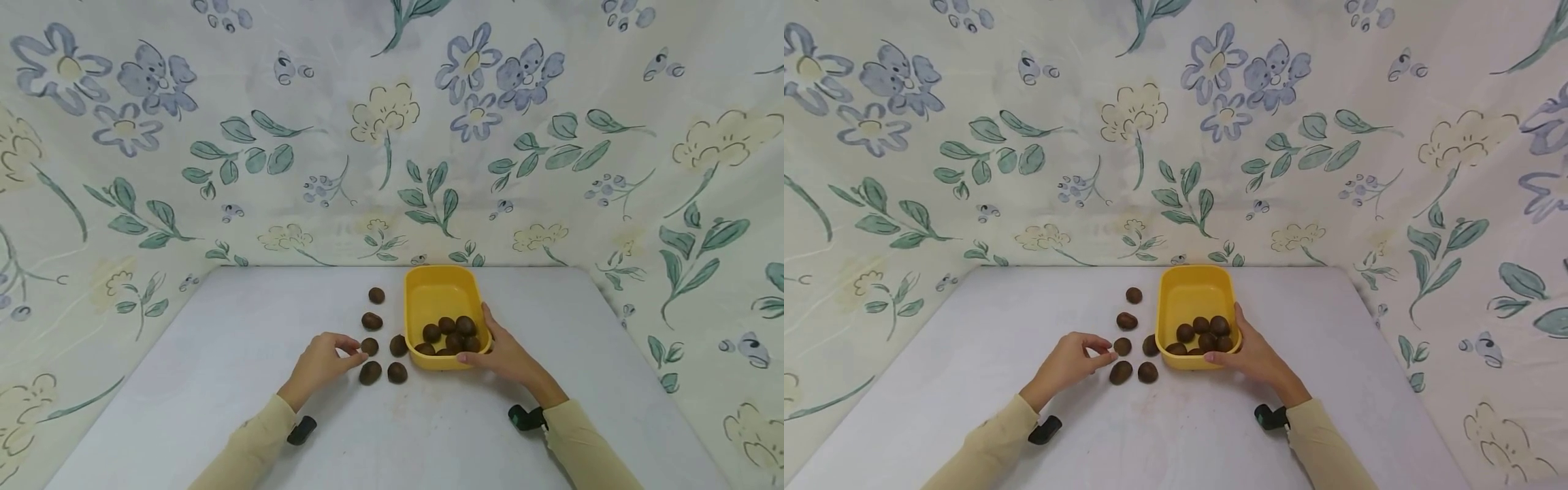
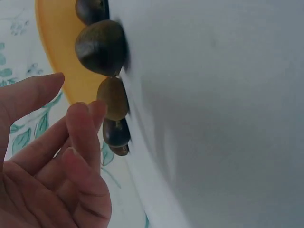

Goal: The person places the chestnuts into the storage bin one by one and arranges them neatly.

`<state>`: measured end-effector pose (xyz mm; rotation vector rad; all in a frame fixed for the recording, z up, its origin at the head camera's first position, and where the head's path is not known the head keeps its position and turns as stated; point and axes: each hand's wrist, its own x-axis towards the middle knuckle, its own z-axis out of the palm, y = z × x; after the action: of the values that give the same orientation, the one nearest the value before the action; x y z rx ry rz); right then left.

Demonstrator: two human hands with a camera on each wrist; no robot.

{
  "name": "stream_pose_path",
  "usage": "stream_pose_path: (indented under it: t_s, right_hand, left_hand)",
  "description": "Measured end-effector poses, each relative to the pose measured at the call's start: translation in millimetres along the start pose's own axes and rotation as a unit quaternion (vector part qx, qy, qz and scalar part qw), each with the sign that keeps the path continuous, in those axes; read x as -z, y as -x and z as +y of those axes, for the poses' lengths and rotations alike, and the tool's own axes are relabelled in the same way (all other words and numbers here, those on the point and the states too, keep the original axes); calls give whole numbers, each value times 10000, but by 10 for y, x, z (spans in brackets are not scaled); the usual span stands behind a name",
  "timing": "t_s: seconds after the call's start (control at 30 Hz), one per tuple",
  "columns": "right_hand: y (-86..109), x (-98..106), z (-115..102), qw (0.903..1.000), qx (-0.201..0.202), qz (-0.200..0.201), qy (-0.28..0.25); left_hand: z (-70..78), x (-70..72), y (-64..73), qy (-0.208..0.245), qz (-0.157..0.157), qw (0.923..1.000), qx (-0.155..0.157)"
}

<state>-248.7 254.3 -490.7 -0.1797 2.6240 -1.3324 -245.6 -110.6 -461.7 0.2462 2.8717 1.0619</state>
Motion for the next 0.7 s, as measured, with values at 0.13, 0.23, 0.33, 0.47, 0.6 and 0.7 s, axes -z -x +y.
stream_pose_path:
  t_s: [0.13, 0.23, 0.33, 0.47, 0.6, 0.7]
  right_hand:
    - [0, -8, -3, 10000, -31, 15, 33]
    - [0, -14, -3, 10000, -49, 33, 67]
    - [4, -16, -3, 10000, -37, 46, 75]
    - [14, -13, -12, 10000, 83, 22, -36]
    - [23, -11, -20, 9999, 158, 0, -69]
    - [22, -10, -19, 9999, 135, 19, -55]
  left_hand:
    - [11, -26, 62, -265, -162, 9995, 82]
    - [24, -46, 89, -392, -273, 9988, 113]
    - [37, -68, 105, -391, -343, 9986, 75]
    - [57, -83, 126, -354, -380, 9985, -144]
    - [80, -88, 145, -344, -441, 9979, -321]
    - [90, -110, 142, -395, -472, 9974, -385]
